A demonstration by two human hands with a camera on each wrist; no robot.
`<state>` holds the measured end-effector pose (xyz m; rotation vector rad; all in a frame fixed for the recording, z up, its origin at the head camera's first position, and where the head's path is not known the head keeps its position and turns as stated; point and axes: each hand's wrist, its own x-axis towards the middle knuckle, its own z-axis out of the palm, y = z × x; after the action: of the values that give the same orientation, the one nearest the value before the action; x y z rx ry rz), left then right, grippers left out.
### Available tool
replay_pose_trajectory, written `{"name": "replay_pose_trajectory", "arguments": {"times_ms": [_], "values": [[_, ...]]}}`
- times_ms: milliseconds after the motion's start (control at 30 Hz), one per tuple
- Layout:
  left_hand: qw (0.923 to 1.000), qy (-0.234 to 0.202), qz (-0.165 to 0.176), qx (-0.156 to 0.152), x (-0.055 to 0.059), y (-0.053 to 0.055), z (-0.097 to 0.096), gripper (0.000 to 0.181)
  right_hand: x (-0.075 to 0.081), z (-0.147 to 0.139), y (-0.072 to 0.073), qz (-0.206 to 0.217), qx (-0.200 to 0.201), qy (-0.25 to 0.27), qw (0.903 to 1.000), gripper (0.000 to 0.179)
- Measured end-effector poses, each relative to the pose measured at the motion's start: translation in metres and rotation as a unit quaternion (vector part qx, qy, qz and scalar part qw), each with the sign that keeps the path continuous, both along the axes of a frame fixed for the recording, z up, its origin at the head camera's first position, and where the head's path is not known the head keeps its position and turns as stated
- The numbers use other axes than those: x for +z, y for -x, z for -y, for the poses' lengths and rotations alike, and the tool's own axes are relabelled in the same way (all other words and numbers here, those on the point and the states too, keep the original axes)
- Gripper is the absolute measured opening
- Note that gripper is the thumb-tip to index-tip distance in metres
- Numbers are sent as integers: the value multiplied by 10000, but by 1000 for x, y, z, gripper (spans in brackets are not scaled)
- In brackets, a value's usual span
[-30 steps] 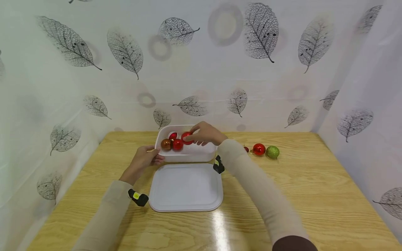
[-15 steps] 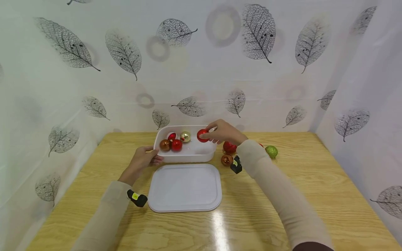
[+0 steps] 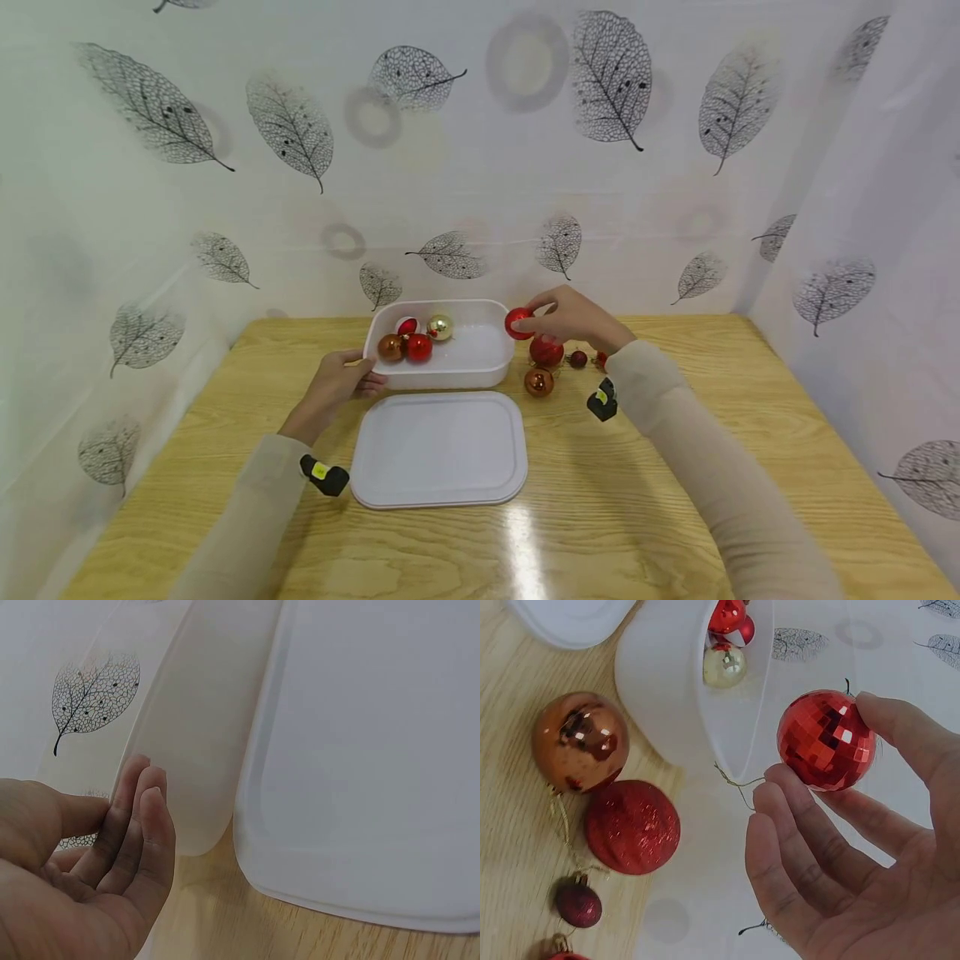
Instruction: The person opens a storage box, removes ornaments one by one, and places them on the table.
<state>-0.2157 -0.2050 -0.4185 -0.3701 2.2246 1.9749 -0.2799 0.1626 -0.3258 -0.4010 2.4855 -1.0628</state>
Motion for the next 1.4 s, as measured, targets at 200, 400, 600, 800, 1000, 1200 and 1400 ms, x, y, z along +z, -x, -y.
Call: {"name": "replay_pose_trajectory", "arguments": {"times_ms": [200,400,600,800,1000,1200,1400], "values": [[10000,2,6,-22,1,-1,0,46,-5,-19,-6,28,-3,57,10000,68],[10000,-13,-17,-47,1,-1,1,47,-10,-38,-13,10,-72,71,9999,69],[10000,-35,-50,-29,2,-1,1,46,-17,-52,-20,329,-228,194,9990,66],[10000,4,-39,-13,1,0,1,46,-30,-63,-24,426,-232,354,9982,60],[10000,-23,10,-31,0,0,1,46,-43,-68,-28,334,-245,149,9990,61],[10000,-18,-29,-79,0,-1,1,47,-53,-71,-31,369,-278,179,9988,61],[10000,-5,-15,-55,-1,0,2,47,-63,-72,-33,386,-296,200,9986,64]]}}
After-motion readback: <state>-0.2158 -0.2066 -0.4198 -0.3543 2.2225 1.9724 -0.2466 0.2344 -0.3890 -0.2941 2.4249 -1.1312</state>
